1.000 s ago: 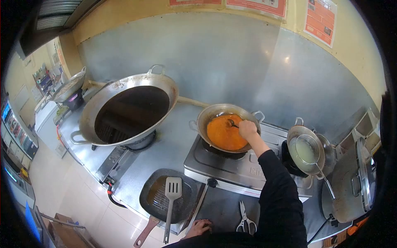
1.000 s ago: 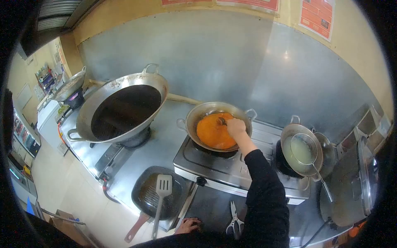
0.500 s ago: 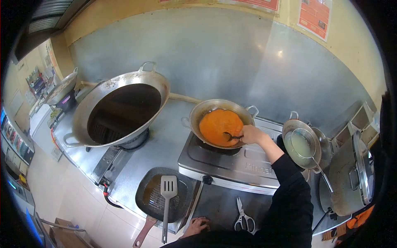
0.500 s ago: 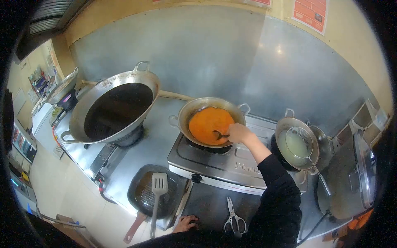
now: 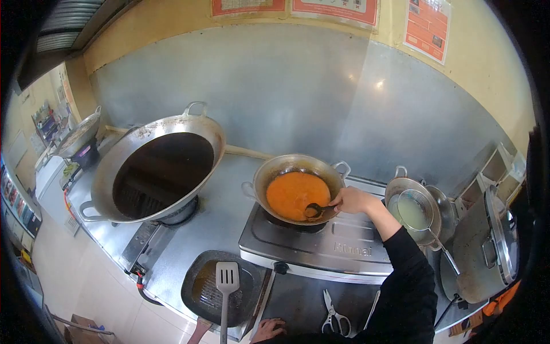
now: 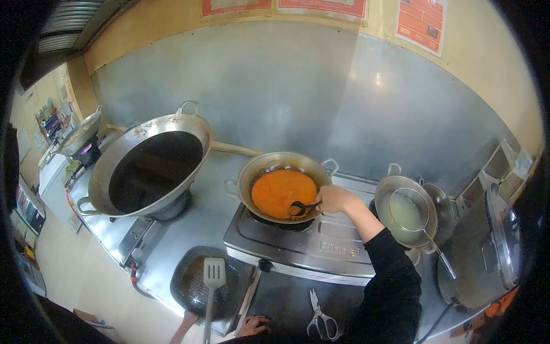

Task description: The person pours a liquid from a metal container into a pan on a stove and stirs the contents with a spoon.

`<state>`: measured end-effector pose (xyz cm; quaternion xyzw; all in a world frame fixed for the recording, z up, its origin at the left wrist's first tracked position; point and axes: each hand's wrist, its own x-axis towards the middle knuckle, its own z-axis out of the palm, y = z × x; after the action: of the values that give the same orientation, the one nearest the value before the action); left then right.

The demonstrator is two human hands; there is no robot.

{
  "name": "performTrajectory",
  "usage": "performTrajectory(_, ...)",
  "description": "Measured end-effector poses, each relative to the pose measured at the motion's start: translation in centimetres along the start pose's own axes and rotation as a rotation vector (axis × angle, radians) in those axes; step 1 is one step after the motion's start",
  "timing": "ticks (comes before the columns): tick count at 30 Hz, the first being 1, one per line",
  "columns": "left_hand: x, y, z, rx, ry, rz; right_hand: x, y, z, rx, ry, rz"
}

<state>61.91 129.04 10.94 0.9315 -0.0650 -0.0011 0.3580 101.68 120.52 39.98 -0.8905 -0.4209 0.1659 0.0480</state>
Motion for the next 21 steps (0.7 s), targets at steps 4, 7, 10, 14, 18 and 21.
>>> performTrajectory(4,-0.2,-0.1,0.1,0.038,-0.024,0.003,-0.3,0.5,-0.6,0.000,0.025,0.000)
performTrajectory(7,-0.1,-0.1,0.2,-0.028,-0.030,-0.056,-0.9,-0.4,-1.5,-0.060,-0.018,-0.001)
performTrajectory(10,-0.1,-0.9,0.8,-0.042,-0.070,-0.077,-0.6,-1.0,-0.7,-0.124,0.016,-0.021)
performTrajectory(14,0.0,-0.2,0.0,0.041,-0.075,-0.027,0.6,-1.5,0.3,-0.176,0.016,-0.070)
performTrajectory(18,-0.4,-1.2,1.2,0.013,-0.025,-0.020,2.0,-1.4,1.4,-0.179,0.068,0.000)
performTrajectory(21,-0.3,-1.2,1.3,0.009,0.024,-0.010,4.5,0.6,3.0,-0.092,0.090,-0.004)
